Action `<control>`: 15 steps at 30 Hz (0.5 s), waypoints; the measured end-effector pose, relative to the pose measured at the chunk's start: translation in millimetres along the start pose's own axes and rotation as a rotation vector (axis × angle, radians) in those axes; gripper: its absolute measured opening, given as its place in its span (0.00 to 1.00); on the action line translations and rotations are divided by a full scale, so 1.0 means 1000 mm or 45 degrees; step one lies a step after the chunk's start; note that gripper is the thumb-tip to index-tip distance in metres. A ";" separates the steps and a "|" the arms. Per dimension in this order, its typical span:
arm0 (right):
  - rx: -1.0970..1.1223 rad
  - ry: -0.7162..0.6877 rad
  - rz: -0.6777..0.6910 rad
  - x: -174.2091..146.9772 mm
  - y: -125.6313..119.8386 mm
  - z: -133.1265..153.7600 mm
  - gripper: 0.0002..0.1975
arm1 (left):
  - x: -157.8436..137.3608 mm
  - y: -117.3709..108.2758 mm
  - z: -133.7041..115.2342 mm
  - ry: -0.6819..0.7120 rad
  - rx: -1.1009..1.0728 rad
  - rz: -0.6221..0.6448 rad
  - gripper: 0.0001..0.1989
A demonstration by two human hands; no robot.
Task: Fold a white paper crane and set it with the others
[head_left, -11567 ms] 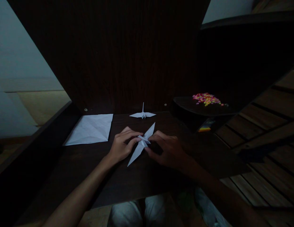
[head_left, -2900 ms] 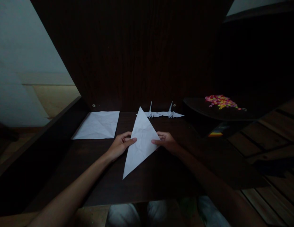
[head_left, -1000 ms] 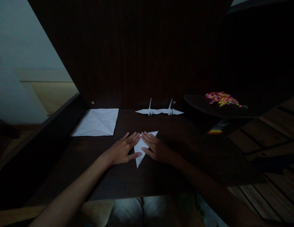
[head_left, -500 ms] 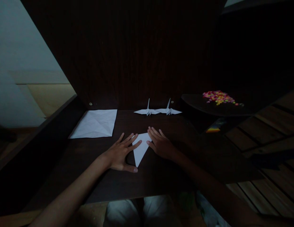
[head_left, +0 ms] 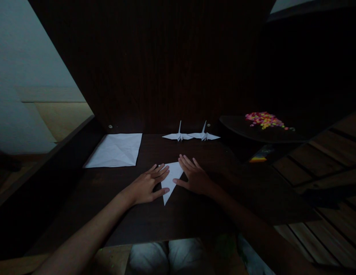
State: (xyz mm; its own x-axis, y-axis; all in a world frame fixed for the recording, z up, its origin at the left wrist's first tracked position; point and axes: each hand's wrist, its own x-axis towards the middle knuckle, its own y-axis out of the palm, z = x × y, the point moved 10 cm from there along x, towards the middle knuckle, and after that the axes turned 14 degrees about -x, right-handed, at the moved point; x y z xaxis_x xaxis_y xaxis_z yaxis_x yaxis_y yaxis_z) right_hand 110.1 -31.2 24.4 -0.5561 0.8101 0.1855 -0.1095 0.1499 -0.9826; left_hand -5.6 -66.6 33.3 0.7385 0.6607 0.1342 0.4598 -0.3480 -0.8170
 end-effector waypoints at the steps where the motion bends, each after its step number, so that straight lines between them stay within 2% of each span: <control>1: 0.000 0.000 0.010 0.000 0.000 0.000 0.45 | -0.001 0.000 0.000 -0.005 0.000 0.016 0.35; 7: 0.013 0.015 0.015 0.002 -0.001 -0.001 0.46 | -0.002 -0.004 -0.002 -0.007 -0.035 0.043 0.39; 11: 0.029 0.064 0.007 0.003 0.000 -0.006 0.43 | 0.000 -0.006 -0.001 -0.008 -0.064 0.019 0.32; 15: 0.088 0.142 -0.061 0.005 -0.001 -0.016 0.35 | 0.001 -0.010 0.002 -0.021 -0.089 -0.054 0.25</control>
State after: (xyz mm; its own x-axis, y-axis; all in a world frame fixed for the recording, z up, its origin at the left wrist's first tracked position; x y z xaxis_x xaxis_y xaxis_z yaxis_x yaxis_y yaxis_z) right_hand 120.5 -18.8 25.9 -0.4540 0.8617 0.2265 -0.1920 0.1536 -0.9693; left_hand -10.4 -60.9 40.3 0.7095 0.6866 0.1584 0.5245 -0.3645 -0.7695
